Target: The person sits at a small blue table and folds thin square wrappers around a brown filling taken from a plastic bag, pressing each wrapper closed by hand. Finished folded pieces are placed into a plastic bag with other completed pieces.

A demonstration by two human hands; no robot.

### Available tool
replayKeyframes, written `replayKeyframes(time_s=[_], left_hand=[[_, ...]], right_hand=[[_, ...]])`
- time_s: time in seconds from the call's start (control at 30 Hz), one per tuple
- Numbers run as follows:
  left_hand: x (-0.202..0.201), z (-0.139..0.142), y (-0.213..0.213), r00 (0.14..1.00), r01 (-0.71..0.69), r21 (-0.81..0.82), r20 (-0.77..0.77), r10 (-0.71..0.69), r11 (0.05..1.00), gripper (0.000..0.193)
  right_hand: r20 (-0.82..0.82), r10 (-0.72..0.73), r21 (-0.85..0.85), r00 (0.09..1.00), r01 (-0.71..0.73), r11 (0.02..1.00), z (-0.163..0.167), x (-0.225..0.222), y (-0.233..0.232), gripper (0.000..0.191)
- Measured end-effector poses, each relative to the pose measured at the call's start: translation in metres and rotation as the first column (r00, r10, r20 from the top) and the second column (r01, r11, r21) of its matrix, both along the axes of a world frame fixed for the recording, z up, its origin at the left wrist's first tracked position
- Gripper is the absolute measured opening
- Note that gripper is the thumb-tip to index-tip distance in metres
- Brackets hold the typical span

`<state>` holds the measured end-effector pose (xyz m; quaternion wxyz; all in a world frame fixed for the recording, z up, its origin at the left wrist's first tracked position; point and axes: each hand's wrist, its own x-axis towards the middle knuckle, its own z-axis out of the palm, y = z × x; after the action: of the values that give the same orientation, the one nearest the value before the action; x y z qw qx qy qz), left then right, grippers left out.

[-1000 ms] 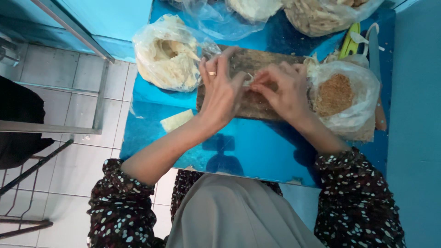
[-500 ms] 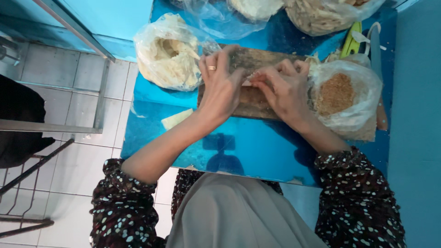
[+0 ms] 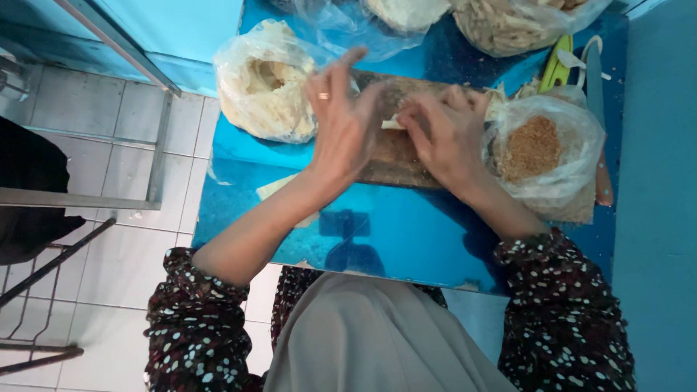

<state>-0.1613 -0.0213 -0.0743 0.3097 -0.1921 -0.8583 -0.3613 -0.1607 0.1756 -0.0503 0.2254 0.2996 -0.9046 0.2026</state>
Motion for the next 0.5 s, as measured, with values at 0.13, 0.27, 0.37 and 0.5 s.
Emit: replayKeyframes(time_s=[0.13, 0.27, 0.37, 0.5], left_hand=[[0.002, 0.007, -0.003, 0.989, -0.097, 0.027, -0.110, 0.100, 0.995, 0.038], [0.003, 0.013, -0.006, 0.968, -0.141, 0.007, -0.210, 0.139, 0.990, 0.038], [0.003, 0.015, -0.013, 0.967, -0.136, 0.007, -0.217, 0.135, 0.991, 0.044], [0.001, 0.015, -0.020, 0.956, -0.156, 0.025, -0.246, 0.157, 0.988, 0.045]], right_hand=[[-0.133, -0.061, 0.165, 0.989, 0.083, 0.983, 0.004, -0.007, -0.013, 0.024], [-0.198, -0.072, 0.203, 0.977, 0.113, 0.973, 0.019, -0.018, -0.025, 0.038], [0.236, 0.008, -0.214, 0.972, 0.044, 0.976, 0.041, -0.032, -0.017, 0.025], [0.234, 0.202, -0.294, 0.951, -0.129, 0.947, 0.052, -0.015, 0.000, 0.036]])
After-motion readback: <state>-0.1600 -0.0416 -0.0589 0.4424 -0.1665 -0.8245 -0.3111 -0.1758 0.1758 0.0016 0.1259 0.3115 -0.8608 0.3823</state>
